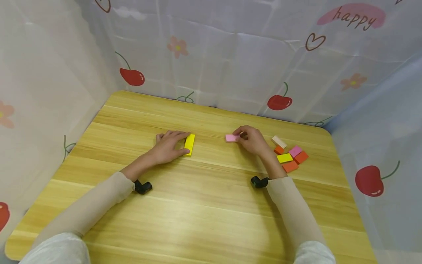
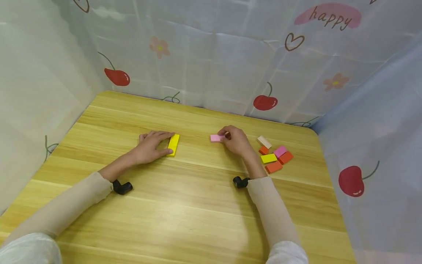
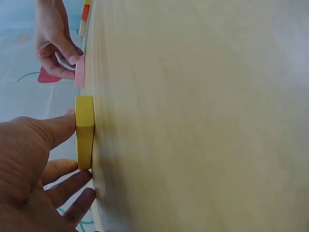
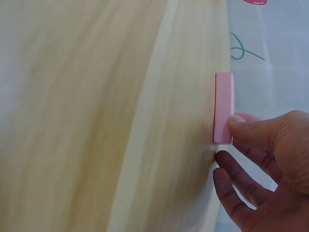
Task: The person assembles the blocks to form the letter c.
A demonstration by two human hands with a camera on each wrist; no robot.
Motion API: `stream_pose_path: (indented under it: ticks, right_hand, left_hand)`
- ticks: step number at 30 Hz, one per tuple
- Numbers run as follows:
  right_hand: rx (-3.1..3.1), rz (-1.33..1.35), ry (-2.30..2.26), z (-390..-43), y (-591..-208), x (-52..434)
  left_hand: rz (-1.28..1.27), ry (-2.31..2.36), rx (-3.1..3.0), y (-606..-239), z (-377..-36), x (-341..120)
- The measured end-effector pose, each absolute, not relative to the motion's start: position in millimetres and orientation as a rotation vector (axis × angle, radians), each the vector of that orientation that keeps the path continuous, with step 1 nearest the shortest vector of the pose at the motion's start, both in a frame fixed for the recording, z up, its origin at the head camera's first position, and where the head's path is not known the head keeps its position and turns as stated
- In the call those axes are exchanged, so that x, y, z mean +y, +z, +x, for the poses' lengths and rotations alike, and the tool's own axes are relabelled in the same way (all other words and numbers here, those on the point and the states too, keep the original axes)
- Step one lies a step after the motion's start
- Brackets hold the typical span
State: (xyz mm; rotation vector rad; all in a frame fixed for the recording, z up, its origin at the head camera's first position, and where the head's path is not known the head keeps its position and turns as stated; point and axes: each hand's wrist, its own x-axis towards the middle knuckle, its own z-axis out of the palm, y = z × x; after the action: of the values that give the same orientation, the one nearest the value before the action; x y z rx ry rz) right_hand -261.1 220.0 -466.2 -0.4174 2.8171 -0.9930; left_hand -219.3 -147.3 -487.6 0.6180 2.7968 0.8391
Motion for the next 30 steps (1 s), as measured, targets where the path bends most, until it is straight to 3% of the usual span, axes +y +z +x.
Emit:
stream_pose_path:
  ticks: [30]
  right_hand:
    - [2.757, -0.527, -0.971, -287.6, -464.0, 167.5]
  left_hand:
    - [0.616, 0.886, 2.799, -485.6, -211.6, -150.5]
